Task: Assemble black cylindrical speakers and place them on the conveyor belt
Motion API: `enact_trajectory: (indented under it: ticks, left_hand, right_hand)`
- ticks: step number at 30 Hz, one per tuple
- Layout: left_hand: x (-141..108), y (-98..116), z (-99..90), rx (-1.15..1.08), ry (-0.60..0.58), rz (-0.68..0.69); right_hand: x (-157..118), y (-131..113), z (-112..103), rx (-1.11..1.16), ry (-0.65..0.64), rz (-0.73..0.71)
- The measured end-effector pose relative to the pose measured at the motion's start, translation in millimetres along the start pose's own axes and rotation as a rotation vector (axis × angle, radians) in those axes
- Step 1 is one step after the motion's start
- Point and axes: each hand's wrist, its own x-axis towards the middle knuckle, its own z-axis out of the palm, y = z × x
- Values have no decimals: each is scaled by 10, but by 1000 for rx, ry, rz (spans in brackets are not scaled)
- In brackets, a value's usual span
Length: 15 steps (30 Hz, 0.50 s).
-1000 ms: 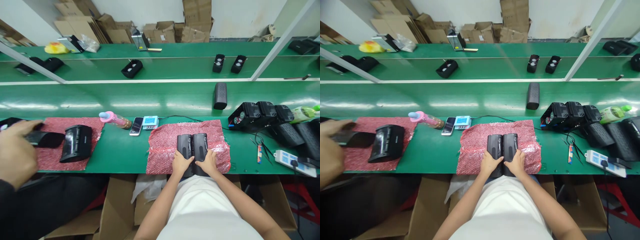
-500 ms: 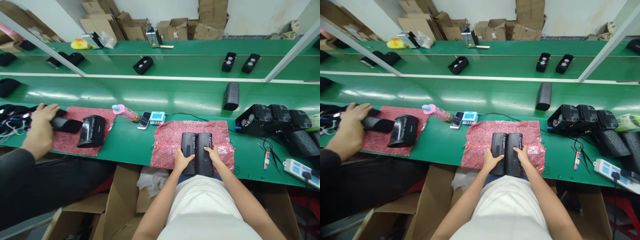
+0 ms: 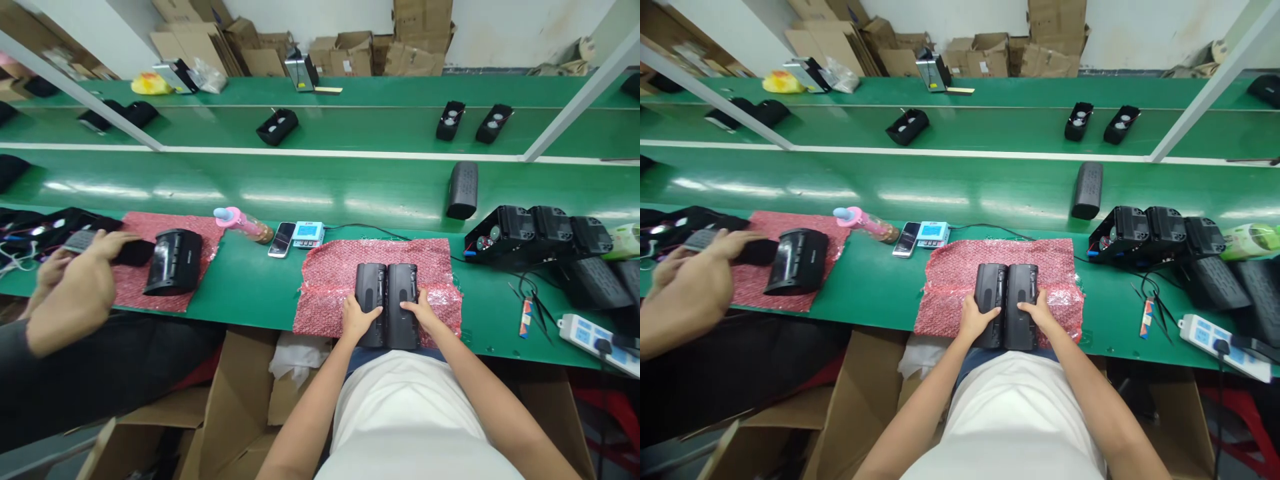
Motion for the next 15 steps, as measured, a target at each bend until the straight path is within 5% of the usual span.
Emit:
enact_trajectory:
  ticks: [15]
  left_hand:
    - [-1,30,-9,12,11,-22]
  right_hand:
    - [49,65,0,-59,2,0]
